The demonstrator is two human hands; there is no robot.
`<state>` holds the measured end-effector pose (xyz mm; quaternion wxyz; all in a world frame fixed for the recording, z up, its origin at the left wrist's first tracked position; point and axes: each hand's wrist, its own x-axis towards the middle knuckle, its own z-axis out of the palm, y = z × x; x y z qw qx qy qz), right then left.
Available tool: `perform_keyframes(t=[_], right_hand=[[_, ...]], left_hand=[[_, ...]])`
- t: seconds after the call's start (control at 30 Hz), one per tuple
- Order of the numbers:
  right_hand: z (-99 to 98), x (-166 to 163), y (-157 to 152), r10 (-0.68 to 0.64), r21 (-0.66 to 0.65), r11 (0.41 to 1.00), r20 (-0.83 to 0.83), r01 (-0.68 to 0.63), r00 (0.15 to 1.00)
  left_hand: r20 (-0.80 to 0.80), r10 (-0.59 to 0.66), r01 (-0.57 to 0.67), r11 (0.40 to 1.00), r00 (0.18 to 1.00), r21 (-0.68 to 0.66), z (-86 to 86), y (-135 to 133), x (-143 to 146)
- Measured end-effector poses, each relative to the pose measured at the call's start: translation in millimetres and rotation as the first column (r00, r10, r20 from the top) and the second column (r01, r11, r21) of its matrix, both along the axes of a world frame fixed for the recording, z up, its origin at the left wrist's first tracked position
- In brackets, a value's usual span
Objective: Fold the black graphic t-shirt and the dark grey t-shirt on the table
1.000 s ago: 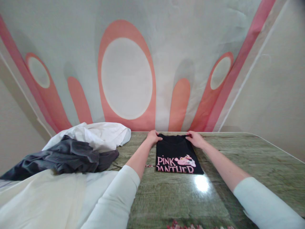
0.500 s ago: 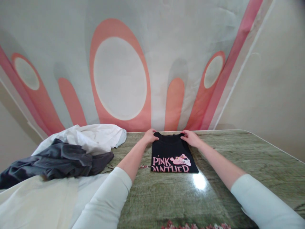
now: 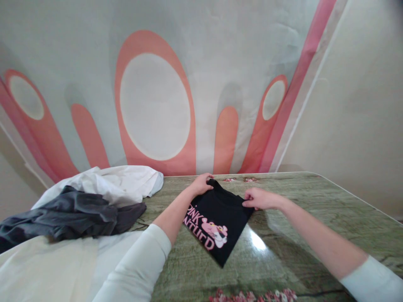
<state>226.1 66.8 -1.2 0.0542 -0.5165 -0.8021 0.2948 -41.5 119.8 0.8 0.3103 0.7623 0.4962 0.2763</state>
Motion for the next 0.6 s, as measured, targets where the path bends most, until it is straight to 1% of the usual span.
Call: perform_keyframes(t=[0.1,0.13,0.2,0.23,0.27,0.3,0.33,0.37,0.4,0.43,0.47,0.5,0.53,0.57,0.6], right_hand=[[12.3,-14.0,-59.4,0.099,-0.098,0.990,0.020,-0.096,0.995],[18.1,-20.4,-80.4,0.162,-0.153,0.975,-0.003,-0.161,0.987],[31.4,-31.6,-116.8,0.338,-0.246,0.904,-0.088,-0.350,0.937],[37.9,-35.0,-129.6,0.428,-0.283,0.845,-0.153,-0.455,0.891],[43.5,-36.1,-137.5,0.488,-0.328,0.780,-0.213,-0.533,0.846],[47.5,-34.7,-140.1,0.507,-0.333,0.756,-0.246,-0.564,0.826],[49.6,-30.9,-137.4,0.498,-0.314,0.768,-0.255,-0.558,0.829],[49.4,-25.2,-130.1,0.455,-0.263,0.819,-0.242,-0.509,0.857],[47.0,-18.3,-119.3,0.389,-0.175,0.887,-0.211,-0.427,0.897],[42.7,-10.9,-106.2,0.304,-0.060,0.946,-0.183,-0.319,0.935],[36.9,-4.1,-92.3,0.217,0.064,0.976,-0.176,-0.208,0.960],[30.3,1.4,-78.6,0.185,0.188,0.970,-0.169,-0.152,0.968],[23.4,4.9,-66.2,0.205,0.292,0.944,-0.169,-0.150,0.964],[16.8,6.2,-55.7,0.240,0.357,0.919,-0.176,-0.165,0.955],[10.8,5.2,-47.3,0.281,0.396,0.898,-0.180,-0.192,0.943]], left_hand=[[-0.007,-0.098,0.098,0.995,0.995,-0.019,0.4,-6.5,29.3],[-0.008,-0.142,0.142,0.989,0.990,-0.038,-0.1,-10.5,41.7],[0.001,-0.250,0.249,0.965,0.968,-0.083,-0.3,-21.2,65.8],[0.010,-0.312,0.312,0.945,0.950,-0.101,0.5,-27.6,75.5],[0.019,-0.372,0.372,0.923,0.928,-0.099,2.3,-34.5,82.3],[0.015,-0.412,0.412,0.908,0.911,-0.078,5.1,-41.8,85.6],[-0.004,-0.432,0.431,0.901,0.902,-0.042,9.0,-49.5,84.9],[-0.040,-0.424,0.424,0.906,0.905,0.003,13.9,-57.7,80.2],[-0.087,-0.393,0.397,0.917,0.915,0.041,19.5,-66.5,72.1],[-0.140,-0.351,0.363,0.929,0.926,0.071,25.3,-76.4,61.1],[-0.203,-0.302,0.326,0.940,0.931,0.097,31.2,-87.3,48.3],[-0.264,-0.255,0.297,0.945,0.930,0.134,36.5,-99.5,34.6],[-0.314,-0.250,0.308,0.939,0.916,0.152,41.0,-112.8,21.0],[-0.346,-0.256,0.325,0.933,0.903,0.157,44.2,-126.7,8.4],[-0.363,-0.295,0.367,0.918,0.884,0.148,46.1,-140.9,-2.4]])
